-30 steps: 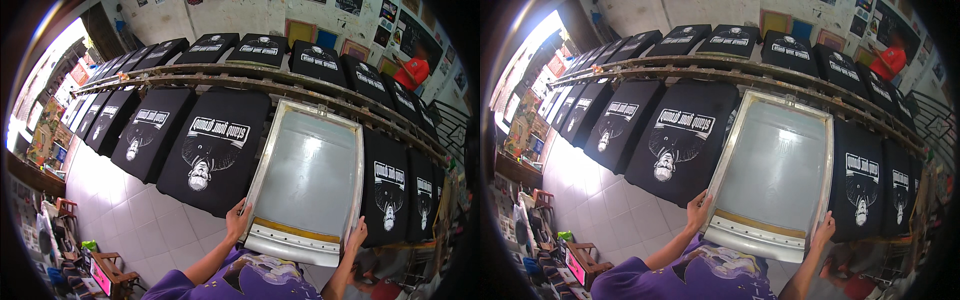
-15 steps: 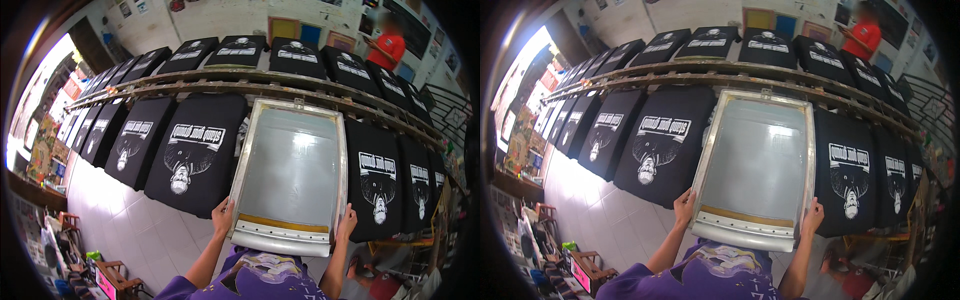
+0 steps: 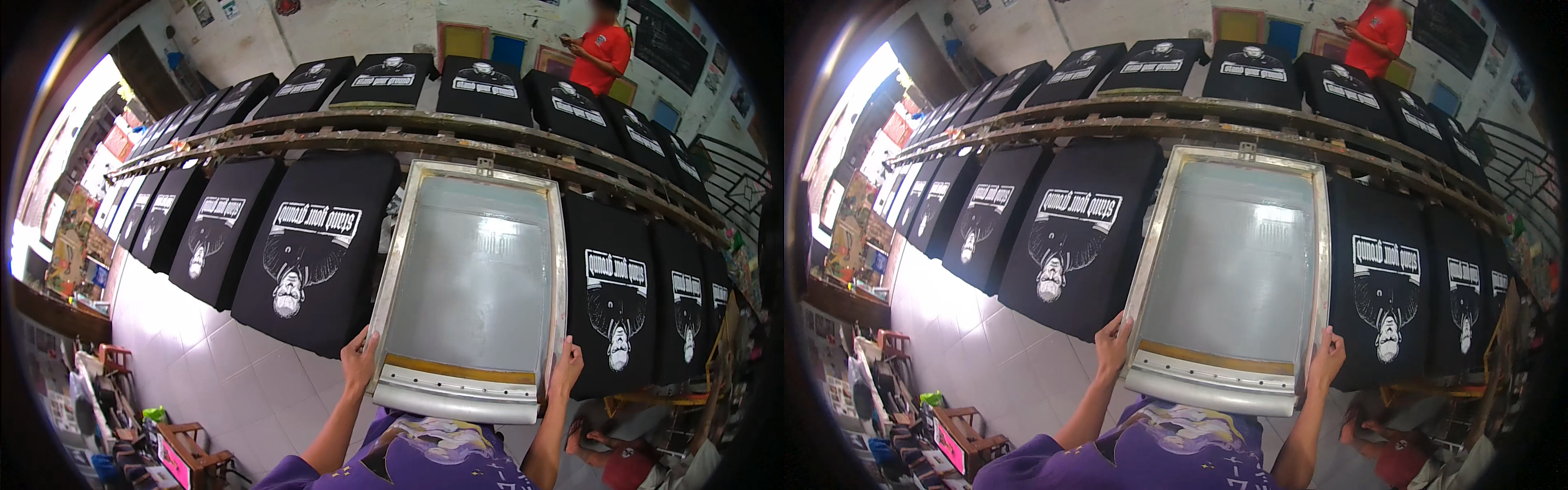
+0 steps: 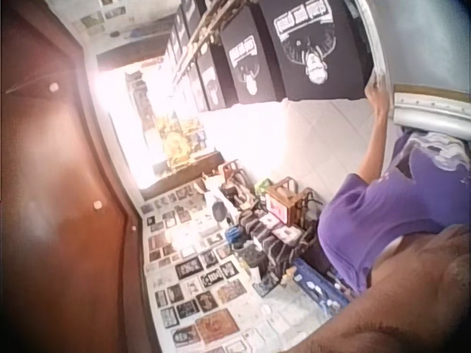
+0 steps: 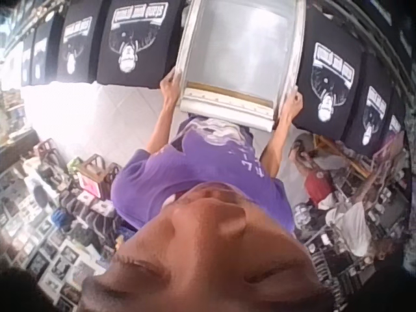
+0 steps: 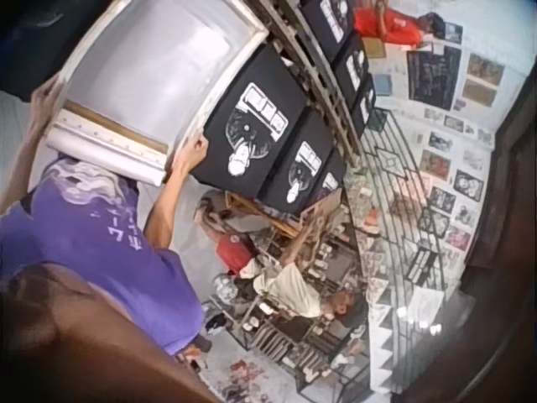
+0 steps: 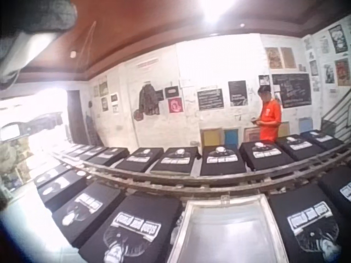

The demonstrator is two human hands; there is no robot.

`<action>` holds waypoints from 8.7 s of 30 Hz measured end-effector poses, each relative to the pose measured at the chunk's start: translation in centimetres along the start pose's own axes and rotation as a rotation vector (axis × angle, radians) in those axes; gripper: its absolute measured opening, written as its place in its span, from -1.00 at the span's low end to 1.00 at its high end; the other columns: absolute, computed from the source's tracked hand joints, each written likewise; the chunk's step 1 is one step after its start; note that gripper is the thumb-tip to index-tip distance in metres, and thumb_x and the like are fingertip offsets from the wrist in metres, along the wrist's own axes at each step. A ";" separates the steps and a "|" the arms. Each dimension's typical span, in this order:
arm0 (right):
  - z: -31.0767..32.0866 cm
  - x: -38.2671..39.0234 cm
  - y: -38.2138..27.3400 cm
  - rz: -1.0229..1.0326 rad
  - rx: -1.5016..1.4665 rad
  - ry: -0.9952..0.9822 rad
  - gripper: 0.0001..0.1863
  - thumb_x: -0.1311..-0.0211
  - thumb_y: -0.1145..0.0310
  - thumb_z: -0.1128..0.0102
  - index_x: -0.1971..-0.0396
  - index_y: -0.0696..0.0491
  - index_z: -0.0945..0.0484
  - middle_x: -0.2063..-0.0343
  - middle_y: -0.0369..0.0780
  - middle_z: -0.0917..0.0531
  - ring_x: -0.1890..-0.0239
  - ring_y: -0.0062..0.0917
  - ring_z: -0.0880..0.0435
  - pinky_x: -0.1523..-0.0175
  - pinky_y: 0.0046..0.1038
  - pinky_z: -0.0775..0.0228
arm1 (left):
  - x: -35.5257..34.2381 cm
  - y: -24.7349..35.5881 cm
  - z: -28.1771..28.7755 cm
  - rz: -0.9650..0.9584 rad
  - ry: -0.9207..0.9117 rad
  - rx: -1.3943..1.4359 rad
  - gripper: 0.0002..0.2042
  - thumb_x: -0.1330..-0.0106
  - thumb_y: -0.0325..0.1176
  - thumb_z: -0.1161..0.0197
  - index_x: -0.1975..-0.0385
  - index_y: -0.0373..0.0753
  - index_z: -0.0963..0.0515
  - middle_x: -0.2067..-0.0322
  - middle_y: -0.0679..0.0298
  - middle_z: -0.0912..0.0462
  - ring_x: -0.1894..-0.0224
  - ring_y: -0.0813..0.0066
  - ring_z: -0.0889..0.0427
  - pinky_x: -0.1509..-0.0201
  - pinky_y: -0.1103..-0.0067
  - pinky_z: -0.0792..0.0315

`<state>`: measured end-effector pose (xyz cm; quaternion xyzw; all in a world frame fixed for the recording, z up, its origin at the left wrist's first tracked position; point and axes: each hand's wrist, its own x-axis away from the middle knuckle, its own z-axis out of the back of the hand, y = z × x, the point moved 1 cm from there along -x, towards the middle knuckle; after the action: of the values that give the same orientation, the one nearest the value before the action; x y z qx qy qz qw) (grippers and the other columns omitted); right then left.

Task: The person uses a squeegee to spread ink across a screen printing frame placed over a black t-shirt. They repeatedly pull the squeegee across the screen to transfer the design onto the fabric, then lift the frame to reveal the printed shirt.

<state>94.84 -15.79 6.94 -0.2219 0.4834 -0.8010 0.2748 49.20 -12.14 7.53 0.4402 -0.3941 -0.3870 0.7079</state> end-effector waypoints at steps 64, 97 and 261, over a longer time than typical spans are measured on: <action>1.3 7.9 -8.0 0.874 0.682 -0.710 -0.53 0.05 0.37 -0.52 0.05 0.04 -0.64 0.16 -0.10 -0.73 -0.03 -0.14 -0.69 -0.28 -0.17 -0.41 | 6.9 9.9 -0.6 -0.851 -0.442 -0.590 -0.47 -0.18 -0.09 -0.56 -0.14 -0.17 -0.70 -0.07 0.20 -0.71 -0.16 0.18 -0.61 -0.35 0.31 -0.39; 0.8 5.3 -7.6 0.953 0.620 -0.482 -0.68 0.24 0.58 -0.45 0.35 0.01 -0.72 0.40 -0.23 -0.71 0.27 -0.30 -0.72 -0.39 -0.09 -0.32 | 0.9 9.7 -2.3 -0.856 -0.636 -0.856 -0.55 0.13 -0.54 -0.35 0.13 -0.07 -0.79 0.27 0.36 -0.71 0.16 0.23 -0.67 0.08 0.35 -0.62; 4.9 8.2 -0.9 0.334 0.387 -0.206 -0.25 -0.29 0.05 -0.34 -0.37 0.17 -0.43 -0.11 0.05 -0.56 -0.21 0.03 -0.52 -0.42 -0.05 -0.30 | 3.8 -1.7 4.2 -0.169 -0.074 -0.403 -0.51 -0.42 -0.13 -0.30 -0.16 -0.43 -0.57 0.05 0.00 -0.69 0.11 0.13 -0.65 -0.04 0.33 -0.48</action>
<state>91.49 -24.04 10.57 -0.1628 0.3206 -0.7954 0.4880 46.60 -17.35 8.06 0.3069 -0.2962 -0.5319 0.7316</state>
